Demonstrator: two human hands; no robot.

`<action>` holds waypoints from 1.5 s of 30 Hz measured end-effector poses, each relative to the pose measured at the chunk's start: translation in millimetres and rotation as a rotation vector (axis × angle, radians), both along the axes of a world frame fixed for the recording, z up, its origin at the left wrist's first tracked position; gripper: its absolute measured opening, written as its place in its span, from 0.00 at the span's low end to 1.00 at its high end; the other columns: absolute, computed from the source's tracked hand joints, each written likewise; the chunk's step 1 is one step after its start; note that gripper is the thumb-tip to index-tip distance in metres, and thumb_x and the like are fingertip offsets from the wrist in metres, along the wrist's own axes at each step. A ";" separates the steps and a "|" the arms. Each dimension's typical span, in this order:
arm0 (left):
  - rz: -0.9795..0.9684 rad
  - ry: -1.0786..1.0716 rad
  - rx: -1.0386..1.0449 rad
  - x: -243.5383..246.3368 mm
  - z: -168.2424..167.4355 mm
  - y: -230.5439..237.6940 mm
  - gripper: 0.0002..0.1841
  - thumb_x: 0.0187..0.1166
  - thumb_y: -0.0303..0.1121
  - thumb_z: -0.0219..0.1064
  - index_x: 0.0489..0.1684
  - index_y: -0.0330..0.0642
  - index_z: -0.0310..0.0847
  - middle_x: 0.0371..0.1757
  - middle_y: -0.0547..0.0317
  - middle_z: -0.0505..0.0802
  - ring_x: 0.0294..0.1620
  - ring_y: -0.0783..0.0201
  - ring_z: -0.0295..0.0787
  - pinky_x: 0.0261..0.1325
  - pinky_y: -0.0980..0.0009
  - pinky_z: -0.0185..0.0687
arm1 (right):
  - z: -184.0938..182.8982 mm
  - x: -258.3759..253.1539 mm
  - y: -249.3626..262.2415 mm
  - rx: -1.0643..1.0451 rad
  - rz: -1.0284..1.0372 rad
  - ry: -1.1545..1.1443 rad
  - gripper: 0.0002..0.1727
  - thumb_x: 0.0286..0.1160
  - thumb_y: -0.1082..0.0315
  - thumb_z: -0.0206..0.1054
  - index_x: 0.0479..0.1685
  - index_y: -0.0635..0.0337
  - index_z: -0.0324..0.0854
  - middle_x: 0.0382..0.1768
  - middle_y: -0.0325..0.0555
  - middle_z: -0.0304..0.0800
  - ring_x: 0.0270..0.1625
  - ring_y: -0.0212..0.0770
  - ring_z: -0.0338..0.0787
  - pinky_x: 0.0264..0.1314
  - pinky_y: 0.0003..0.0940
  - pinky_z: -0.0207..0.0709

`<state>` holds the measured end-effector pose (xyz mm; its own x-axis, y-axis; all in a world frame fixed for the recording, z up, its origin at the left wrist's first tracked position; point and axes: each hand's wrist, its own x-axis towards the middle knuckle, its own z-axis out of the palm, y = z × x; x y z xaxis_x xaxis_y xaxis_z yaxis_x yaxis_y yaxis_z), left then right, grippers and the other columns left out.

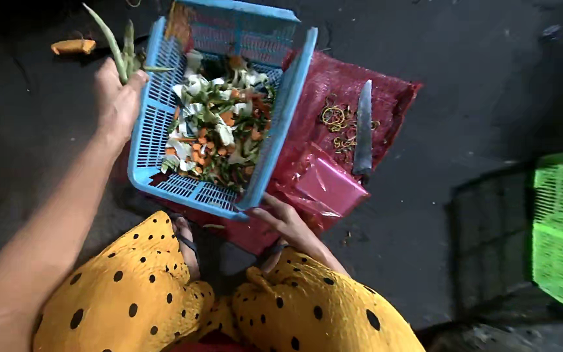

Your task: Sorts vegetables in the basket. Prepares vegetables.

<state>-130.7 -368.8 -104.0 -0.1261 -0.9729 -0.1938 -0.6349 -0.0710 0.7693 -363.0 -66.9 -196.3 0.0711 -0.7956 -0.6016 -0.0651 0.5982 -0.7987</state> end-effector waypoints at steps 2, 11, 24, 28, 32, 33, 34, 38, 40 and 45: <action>-0.109 0.033 0.064 -23.0 12.3 13.5 0.18 0.86 0.34 0.62 0.70 0.36 0.73 0.52 0.59 0.92 0.48 0.72 0.90 0.53 0.71 0.86 | -7.0 -5.9 -9.9 0.004 0.127 0.193 0.24 0.86 0.53 0.61 0.65 0.65 0.82 0.47 0.51 0.95 0.44 0.43 0.96 0.51 0.47 0.89; -0.424 0.230 0.688 -94.0 12.5 86.3 0.18 0.83 0.25 0.66 0.70 0.34 0.74 0.38 0.56 0.90 0.31 0.69 0.88 0.37 0.74 0.87 | 20.9 -45.6 -52.9 -0.532 -0.300 0.519 0.29 0.79 0.60 0.67 0.78 0.62 0.74 0.73 0.58 0.79 0.58 0.45 0.89 0.51 0.40 0.87; -0.274 0.430 0.931 -82.4 9.7 94.7 0.13 0.81 0.22 0.67 0.60 0.39 0.76 0.38 0.56 0.93 0.32 0.66 0.93 0.38 0.72 0.92 | 35.0 -22.7 -81.7 -0.471 -0.104 -0.102 0.20 0.85 0.64 0.60 0.72 0.59 0.79 0.64 0.42 0.88 0.59 0.32 0.89 0.59 0.30 0.85; -0.315 0.414 0.907 -92.1 8.7 96.1 0.12 0.83 0.23 0.66 0.60 0.37 0.75 0.37 0.55 0.92 0.30 0.66 0.92 0.35 0.73 0.91 | 38.4 -21.2 -81.2 -0.520 -0.163 0.049 0.14 0.84 0.68 0.65 0.61 0.62 0.85 0.48 0.40 0.93 0.40 0.27 0.91 0.45 0.24 0.86; -0.417 0.225 0.885 -103.0 17.4 96.0 0.10 0.85 0.30 0.66 0.57 0.37 0.79 0.35 0.57 0.93 0.28 0.69 0.90 0.30 0.76 0.88 | 38.9 -29.4 -72.8 -0.559 -0.225 0.121 0.12 0.84 0.68 0.66 0.58 0.62 0.86 0.42 0.42 0.94 0.35 0.29 0.91 0.38 0.24 0.87; -0.434 0.179 0.887 -105.9 18.0 97.0 0.09 0.86 0.32 0.65 0.55 0.36 0.81 0.35 0.57 0.93 0.27 0.69 0.89 0.29 0.76 0.86 | 38.8 -30.4 -69.0 -0.577 -0.235 0.149 0.11 0.83 0.69 0.67 0.57 0.62 0.86 0.40 0.43 0.94 0.32 0.30 0.90 0.35 0.24 0.87; -0.444 0.142 0.885 -108.4 17.2 98.6 0.09 0.86 0.33 0.65 0.53 0.36 0.81 0.34 0.56 0.93 0.27 0.69 0.89 0.28 0.77 0.85 | 38.5 -30.6 -64.7 -0.598 -0.242 0.186 0.10 0.82 0.70 0.68 0.56 0.63 0.87 0.38 0.45 0.93 0.30 0.31 0.90 0.32 0.25 0.86; -0.357 0.078 0.854 -124.0 10.4 113.8 0.08 0.87 0.33 0.64 0.49 0.36 0.81 0.35 0.57 0.92 0.30 0.67 0.90 0.34 0.74 0.88 | 30.7 -28.1 -50.6 -0.699 -0.314 0.445 0.08 0.77 0.71 0.73 0.49 0.64 0.88 0.33 0.47 0.92 0.26 0.35 0.88 0.27 0.32 0.84; -0.272 0.102 0.854 -137.0 5.1 126.7 0.08 0.88 0.33 0.62 0.49 0.36 0.80 0.35 0.58 0.91 0.30 0.68 0.89 0.35 0.72 0.89 | 22.1 -26.5 -45.3 -0.757 -0.374 0.590 0.08 0.75 0.71 0.74 0.48 0.66 0.89 0.35 0.48 0.93 0.29 0.37 0.90 0.30 0.33 0.85; -0.241 0.147 0.906 -178.3 -9.0 158.5 0.09 0.89 0.34 0.62 0.54 0.37 0.78 0.35 0.58 0.90 0.30 0.68 0.88 0.33 0.73 0.87 | 4.2 -37.0 -13.8 -0.779 -0.546 0.727 0.10 0.75 0.74 0.72 0.49 0.71 0.89 0.37 0.52 0.94 0.33 0.35 0.91 0.36 0.27 0.86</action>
<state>-309.0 -210.3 -113.1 -0.3870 -0.4043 -0.8287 -0.6116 -0.5601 0.5588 -400.1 -80.8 -192.1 -0.5465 -0.7834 0.2962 -0.5394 0.0587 -0.8400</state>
